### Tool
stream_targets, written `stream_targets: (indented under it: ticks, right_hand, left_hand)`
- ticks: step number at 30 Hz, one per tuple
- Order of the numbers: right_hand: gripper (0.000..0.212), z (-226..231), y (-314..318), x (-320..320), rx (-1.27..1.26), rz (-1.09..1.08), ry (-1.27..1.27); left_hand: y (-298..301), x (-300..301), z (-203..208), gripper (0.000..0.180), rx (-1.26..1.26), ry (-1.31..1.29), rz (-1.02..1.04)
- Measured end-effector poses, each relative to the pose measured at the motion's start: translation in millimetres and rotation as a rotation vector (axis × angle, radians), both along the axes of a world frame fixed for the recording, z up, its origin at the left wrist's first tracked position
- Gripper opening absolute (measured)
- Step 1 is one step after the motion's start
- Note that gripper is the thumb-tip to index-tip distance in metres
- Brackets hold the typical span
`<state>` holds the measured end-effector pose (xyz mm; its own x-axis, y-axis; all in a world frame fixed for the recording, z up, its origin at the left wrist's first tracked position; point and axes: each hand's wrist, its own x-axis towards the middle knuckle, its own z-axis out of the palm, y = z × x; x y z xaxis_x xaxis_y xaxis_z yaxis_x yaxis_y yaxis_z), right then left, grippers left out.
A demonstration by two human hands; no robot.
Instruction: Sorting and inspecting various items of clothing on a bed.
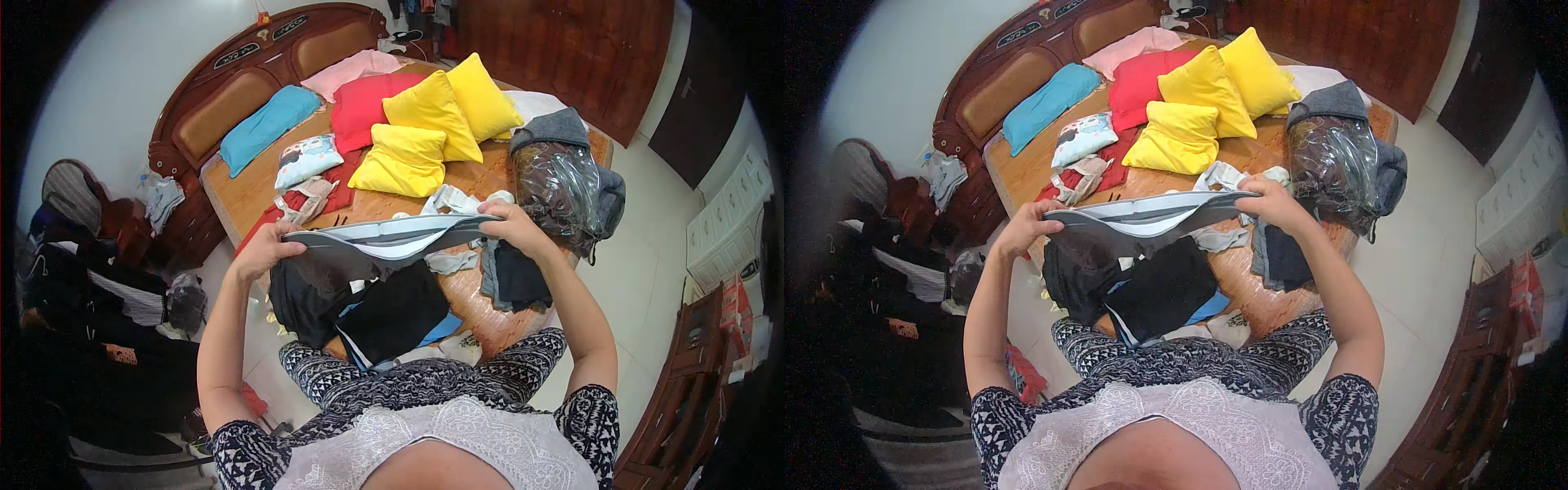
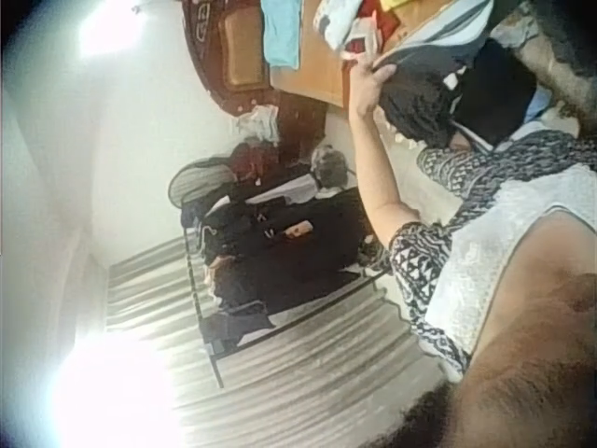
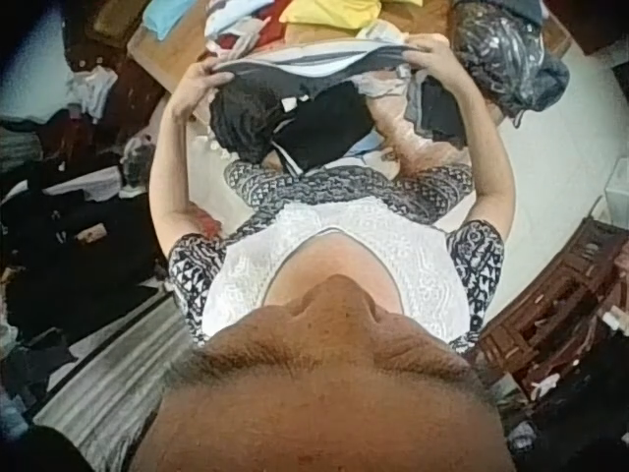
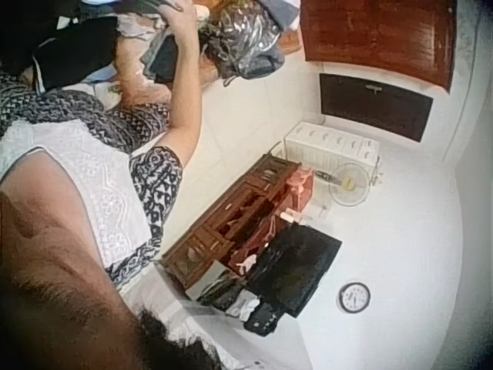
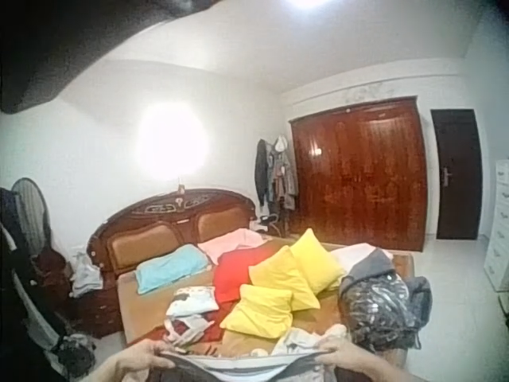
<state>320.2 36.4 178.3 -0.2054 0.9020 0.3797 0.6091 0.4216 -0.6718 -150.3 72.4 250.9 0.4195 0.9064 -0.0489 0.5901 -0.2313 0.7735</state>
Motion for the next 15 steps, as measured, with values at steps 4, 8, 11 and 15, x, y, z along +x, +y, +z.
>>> stream_targets:
  ticks: [4, 8, 11, 15]
  right_hand:
    - [0.020, 1.5, -13.1, -3.2, -0.654, 0.293, 0.864]
    - [0.018, -34.8, 1.7, -28.4, -0.795, 0.106, 1.222]
    - [0.016, -58.1, 15.1, -49.9, -0.778, -0.167, 1.315]
    - [0.014, -46.1, 11.8, -65.6, -0.722, -0.030, 1.245]
  left_hand:
    - [-9.0, 8.4, -7.6, 0.028, -0.491, -0.673, 0.008]
    - [16.4, 14.9, -68.6, 0.021, -0.609, -0.871, 0.150]
    - [27.6, 29.9, -87.7, 0.018, -0.629, -0.785, 0.316]
    - [21.1, 74.6, -72.7, 0.011, -0.278, -0.558, 0.469]
